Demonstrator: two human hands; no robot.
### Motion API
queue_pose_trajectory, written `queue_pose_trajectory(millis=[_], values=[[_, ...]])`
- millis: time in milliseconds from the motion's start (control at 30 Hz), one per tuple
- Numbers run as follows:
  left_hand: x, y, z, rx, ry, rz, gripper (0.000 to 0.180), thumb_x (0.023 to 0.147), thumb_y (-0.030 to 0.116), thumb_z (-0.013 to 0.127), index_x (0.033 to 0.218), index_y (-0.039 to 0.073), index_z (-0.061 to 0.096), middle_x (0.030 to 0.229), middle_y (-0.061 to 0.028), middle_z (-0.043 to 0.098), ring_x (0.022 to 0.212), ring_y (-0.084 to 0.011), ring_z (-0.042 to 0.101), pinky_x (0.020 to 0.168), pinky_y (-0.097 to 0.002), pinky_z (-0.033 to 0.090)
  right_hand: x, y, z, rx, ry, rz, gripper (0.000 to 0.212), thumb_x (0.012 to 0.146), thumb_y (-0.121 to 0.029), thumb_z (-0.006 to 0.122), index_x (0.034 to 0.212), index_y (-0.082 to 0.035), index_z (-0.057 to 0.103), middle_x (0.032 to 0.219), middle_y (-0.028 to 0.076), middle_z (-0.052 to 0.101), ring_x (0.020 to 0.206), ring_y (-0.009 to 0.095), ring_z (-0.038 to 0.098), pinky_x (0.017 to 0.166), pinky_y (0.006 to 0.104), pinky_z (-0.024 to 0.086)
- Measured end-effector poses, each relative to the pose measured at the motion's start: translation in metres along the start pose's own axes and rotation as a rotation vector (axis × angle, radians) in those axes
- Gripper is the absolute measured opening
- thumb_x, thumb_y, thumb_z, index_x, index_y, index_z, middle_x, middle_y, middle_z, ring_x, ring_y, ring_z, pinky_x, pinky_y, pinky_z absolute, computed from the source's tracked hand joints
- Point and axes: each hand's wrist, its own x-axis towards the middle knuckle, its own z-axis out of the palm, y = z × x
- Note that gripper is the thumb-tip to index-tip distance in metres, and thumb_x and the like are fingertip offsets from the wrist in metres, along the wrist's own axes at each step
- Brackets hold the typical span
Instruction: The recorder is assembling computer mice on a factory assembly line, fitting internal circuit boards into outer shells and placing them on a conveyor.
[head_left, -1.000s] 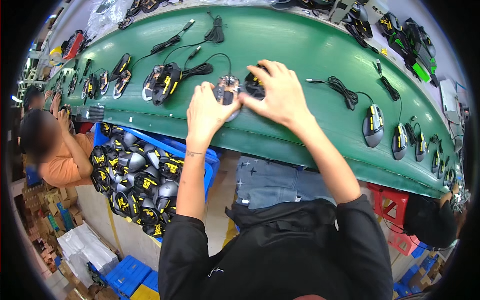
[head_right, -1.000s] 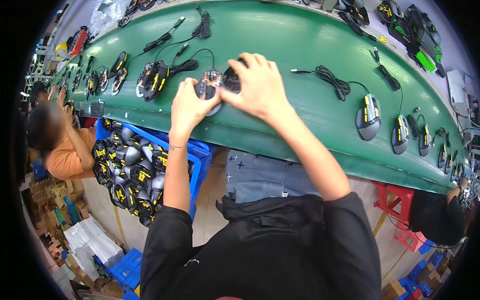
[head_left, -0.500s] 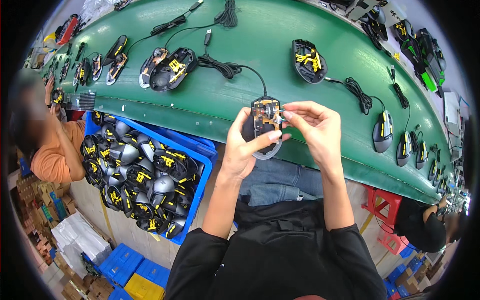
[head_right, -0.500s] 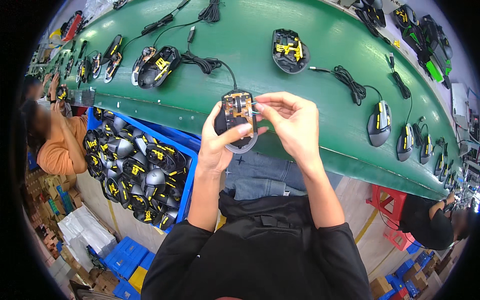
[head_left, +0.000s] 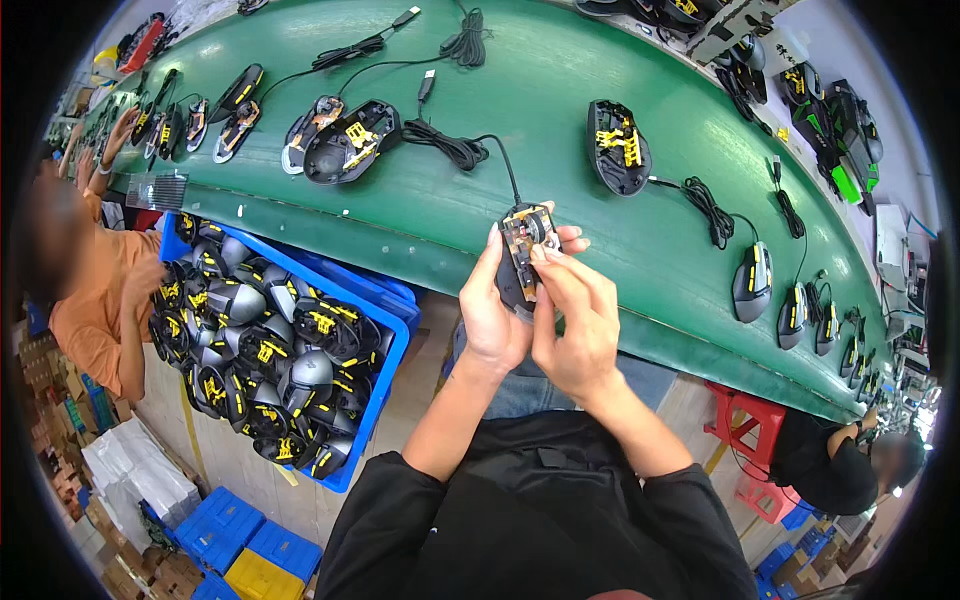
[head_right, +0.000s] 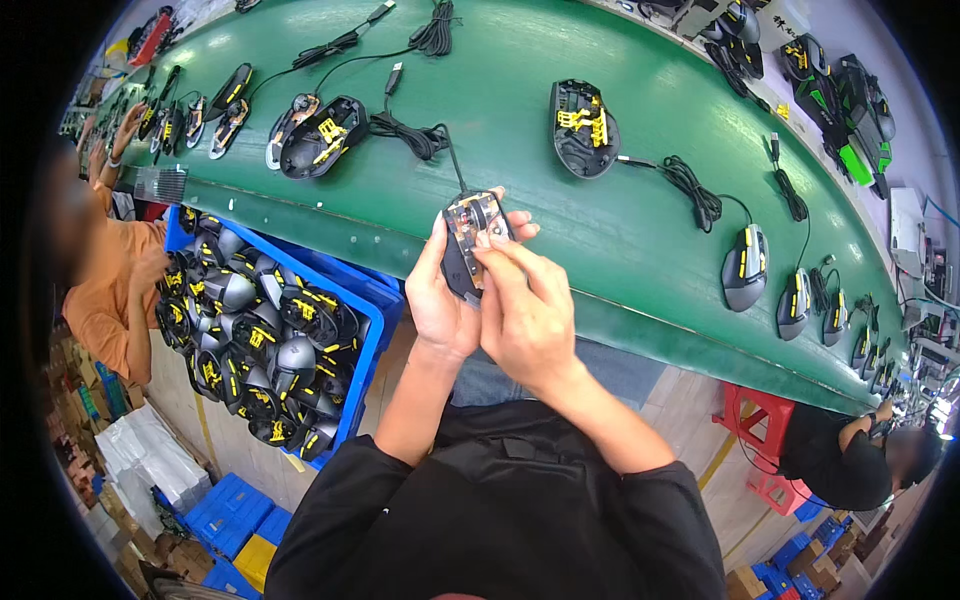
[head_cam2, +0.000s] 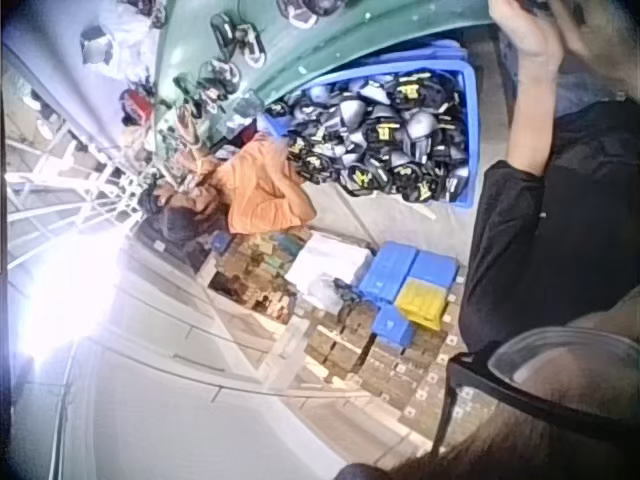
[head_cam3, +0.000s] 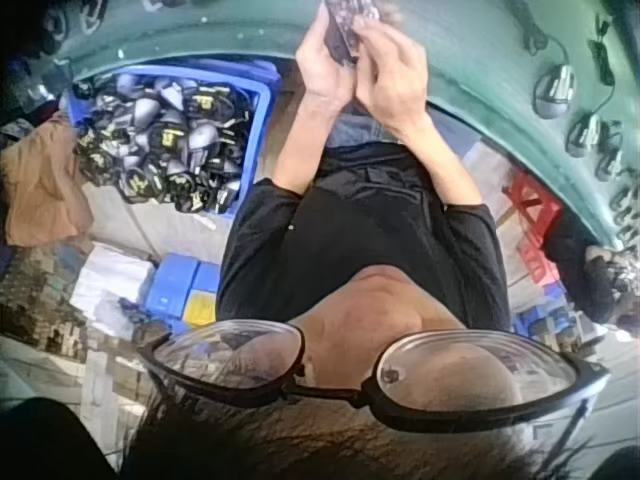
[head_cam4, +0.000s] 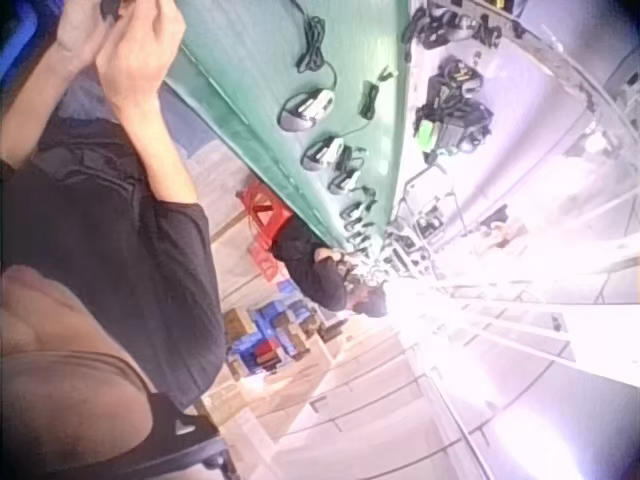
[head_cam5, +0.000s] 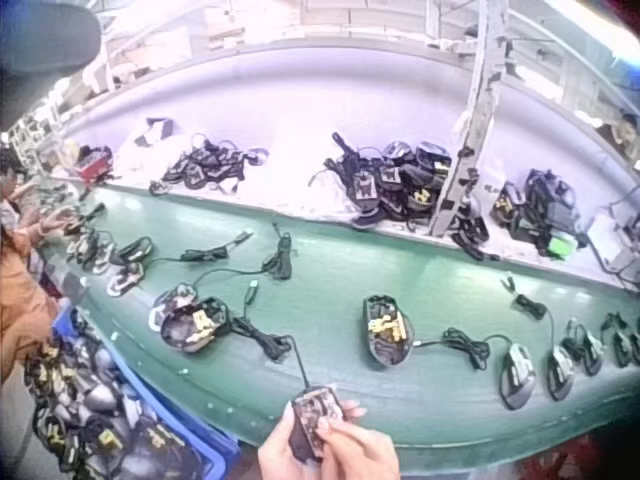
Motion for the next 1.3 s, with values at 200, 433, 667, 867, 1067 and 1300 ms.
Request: queue_pose_trajectory(millis=[200,433,667,867,1067,1300], values=[[0.008,0.0,-0.013,-0.256,-0.063,-0.131,0.055,0.106,0.04,0.028,0.137,-0.002,0.044,0.116,-0.0201,0.059,0.11,-0.0321,0.058,0.099,-0.0433,0.048,0.026,0.031,-0.031,0.32,-0.338,-0.049,0.022,0.078,0.006,0.065,0.1,0.002,0.064,0.103,0.016,0.068,0.097,0.03,0.067,0.083,0.0376,0.054],[0.024,0.004,-0.014,-0.228,-0.151,-0.156,0.052,0.103,0.039,0.034,0.128,-0.004,0.05,0.103,-0.0165,0.057,0.088,-0.0248,0.053,0.081,-0.0397,0.046,0.119,0.098,-0.016,-0.457,-0.146,0.008,0.073,0.075,-0.039,0.079,0.132,-0.003,0.051,0.119,0.018,0.062,0.103,0.036,0.062,0.094,0.0441,0.048],[0.024,0.013,-0.016,-0.1,-0.113,-0.085,0.051,0.103,0.038,0.034,0.127,-0.004,0.05,0.101,-0.0157,0.058,0.088,-0.0243,0.054,0.08,-0.0392,0.046,0.072,0.112,-0.034,-0.033,-0.027,0.454,0.05,0.091,-0.019,0.06,0.14,-0.011,0.051,0.111,0.023,0.068,0.102,0.029,0.068,0.093,0.0371,0.049],[0.023,0.008,-0.015,-0.036,-0.084,-0.079,0.047,0.105,0.034,0.033,0.129,-0.002,0.051,0.1,-0.0133,0.062,0.087,-0.0218,0.061,0.08,-0.0362,0.052,0.072,0.089,-0.007,-0.482,-0.11,0.27,0.061,0.086,-0.035,0.07,0.138,-0.008,0.053,0.121,0.024,0.055,0.106,0.037,0.057,0.092,0.0444,0.047],[0.017,-0.001,-0.008,0.207,0.062,0.07,0.047,0.107,0.036,0.028,0.137,0.006,0.048,0.126,-0.0088,0.061,0.113,-0.0215,0.06,0.098,-0.0363,0.048,0.038,0.018,-0.011,0.097,-0.112,0.171,0.051,0.086,-0.022,0.067,0.134,-0.01,0.057,0.111,0.02,0.06,0.102,0.034,0.057,0.09,0.0414,0.046],[0.004,-0.006,0.008,0.193,-0.072,0.093,0.075,0.102,0.06,0.016,0.154,0.006,0.023,0.153,-0.0087,0.035,0.14,-0.0246,0.035,0.116,-0.0402,0.029,0.016,0.02,0.001,0.056,-0.147,0.123,0.056,0.083,-0.021,0.07,0.137,-0.011,0.057,0.116,0.025,0.053,0.101,0.036,0.053,0.09,0.0432,0.045]])
